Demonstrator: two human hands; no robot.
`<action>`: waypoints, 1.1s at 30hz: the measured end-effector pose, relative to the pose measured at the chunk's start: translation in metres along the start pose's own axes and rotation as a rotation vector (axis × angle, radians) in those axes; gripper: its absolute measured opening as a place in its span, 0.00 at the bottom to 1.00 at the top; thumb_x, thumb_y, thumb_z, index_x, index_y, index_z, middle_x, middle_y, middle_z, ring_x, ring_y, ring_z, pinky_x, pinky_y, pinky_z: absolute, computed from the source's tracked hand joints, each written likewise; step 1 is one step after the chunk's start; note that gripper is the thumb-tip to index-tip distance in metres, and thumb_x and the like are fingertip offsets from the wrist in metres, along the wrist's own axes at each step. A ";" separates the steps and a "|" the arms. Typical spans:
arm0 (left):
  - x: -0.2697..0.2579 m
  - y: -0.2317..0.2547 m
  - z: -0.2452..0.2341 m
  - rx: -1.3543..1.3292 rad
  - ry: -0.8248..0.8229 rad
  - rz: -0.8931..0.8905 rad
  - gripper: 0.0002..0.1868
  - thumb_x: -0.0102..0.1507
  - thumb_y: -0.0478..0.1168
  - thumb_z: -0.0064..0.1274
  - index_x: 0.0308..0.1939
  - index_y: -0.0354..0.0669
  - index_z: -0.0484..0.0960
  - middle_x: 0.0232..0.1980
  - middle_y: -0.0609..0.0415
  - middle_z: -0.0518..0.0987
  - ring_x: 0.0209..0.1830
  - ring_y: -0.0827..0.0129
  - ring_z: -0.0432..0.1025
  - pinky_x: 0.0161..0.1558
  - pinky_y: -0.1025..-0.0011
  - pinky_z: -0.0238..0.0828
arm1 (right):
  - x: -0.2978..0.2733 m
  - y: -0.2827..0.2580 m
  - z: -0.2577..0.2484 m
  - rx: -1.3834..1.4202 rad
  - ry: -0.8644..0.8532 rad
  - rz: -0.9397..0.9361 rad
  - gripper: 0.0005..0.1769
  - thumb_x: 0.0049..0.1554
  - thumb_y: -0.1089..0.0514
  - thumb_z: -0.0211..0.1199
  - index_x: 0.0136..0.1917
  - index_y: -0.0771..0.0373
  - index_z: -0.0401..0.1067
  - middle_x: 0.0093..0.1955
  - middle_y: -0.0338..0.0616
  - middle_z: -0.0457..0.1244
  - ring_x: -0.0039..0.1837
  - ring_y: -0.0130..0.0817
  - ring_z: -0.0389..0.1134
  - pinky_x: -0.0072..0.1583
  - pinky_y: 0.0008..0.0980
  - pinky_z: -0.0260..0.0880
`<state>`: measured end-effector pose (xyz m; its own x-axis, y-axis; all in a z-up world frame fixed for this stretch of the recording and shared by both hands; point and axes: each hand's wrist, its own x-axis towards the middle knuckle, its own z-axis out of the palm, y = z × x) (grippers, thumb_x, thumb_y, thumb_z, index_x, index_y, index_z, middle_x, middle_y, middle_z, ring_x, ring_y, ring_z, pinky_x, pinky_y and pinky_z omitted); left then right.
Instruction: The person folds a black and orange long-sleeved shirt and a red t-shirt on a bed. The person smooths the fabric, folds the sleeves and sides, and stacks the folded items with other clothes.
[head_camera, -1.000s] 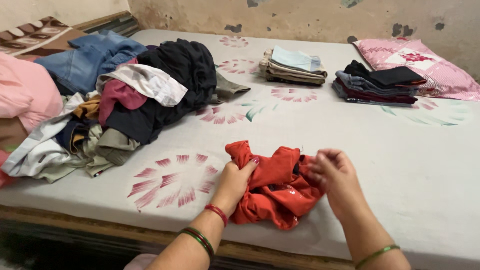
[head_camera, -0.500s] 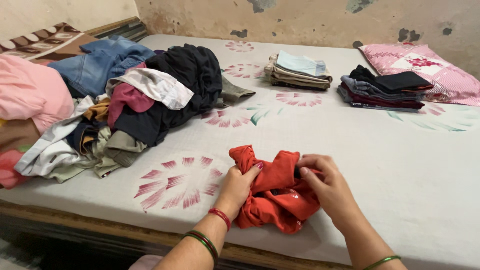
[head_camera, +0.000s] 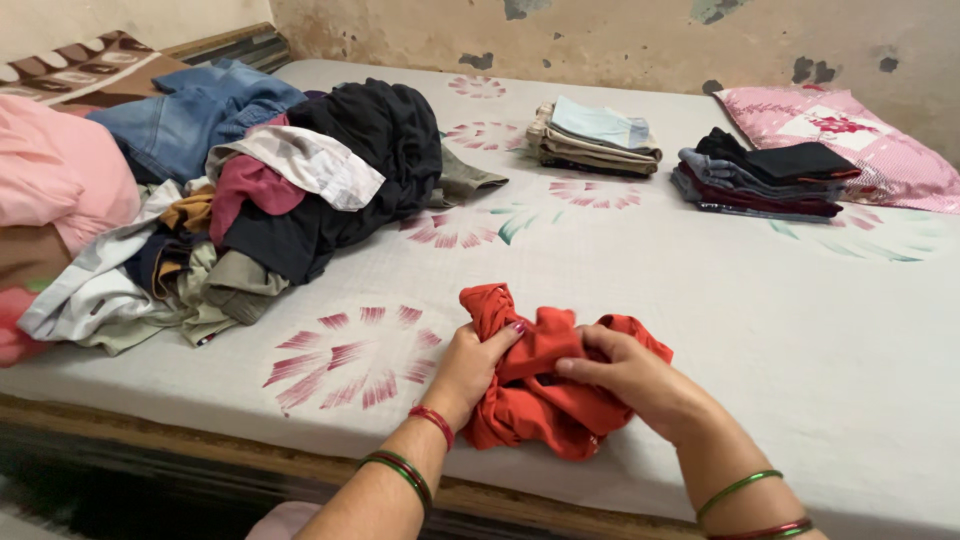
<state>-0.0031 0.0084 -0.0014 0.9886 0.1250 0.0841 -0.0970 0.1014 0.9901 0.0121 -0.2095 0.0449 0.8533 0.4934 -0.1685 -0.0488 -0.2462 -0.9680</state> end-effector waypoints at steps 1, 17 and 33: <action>0.001 0.000 0.000 -0.014 0.000 -0.013 0.16 0.63 0.44 0.57 0.42 0.32 0.85 0.38 0.52 0.86 0.35 0.71 0.77 0.38 0.69 0.75 | 0.002 0.005 -0.005 0.048 -0.012 -0.010 0.21 0.54 0.54 0.65 0.59 0.63 0.76 0.51 0.37 0.70 0.53 0.24 0.68 0.57 0.27 0.68; 0.003 -0.004 -0.006 0.159 0.109 -0.182 0.35 0.66 0.60 0.54 0.44 0.22 0.84 0.45 0.43 0.85 0.41 0.67 0.74 0.45 0.63 0.74 | 0.017 0.007 -0.020 -0.041 0.306 -0.181 0.07 0.56 0.61 0.66 0.48 0.65 0.73 0.42 0.37 0.66 0.46 0.26 0.65 0.49 0.28 0.66; -0.005 0.014 -0.019 -0.395 -0.074 -0.132 0.42 0.61 0.67 0.49 0.65 0.35 0.75 0.66 0.50 0.79 0.64 0.67 0.72 0.65 0.66 0.67 | 0.041 -0.034 0.013 -0.545 0.083 -0.336 0.24 0.54 0.56 0.69 0.64 0.55 0.69 0.47 0.44 0.70 0.47 0.25 0.70 0.51 0.26 0.72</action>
<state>-0.0112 0.0282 0.0101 0.9997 0.0162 -0.0183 0.0082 0.4837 0.8752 0.0423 -0.1698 0.0689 0.8143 0.5569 0.1634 0.4801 -0.4883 -0.7287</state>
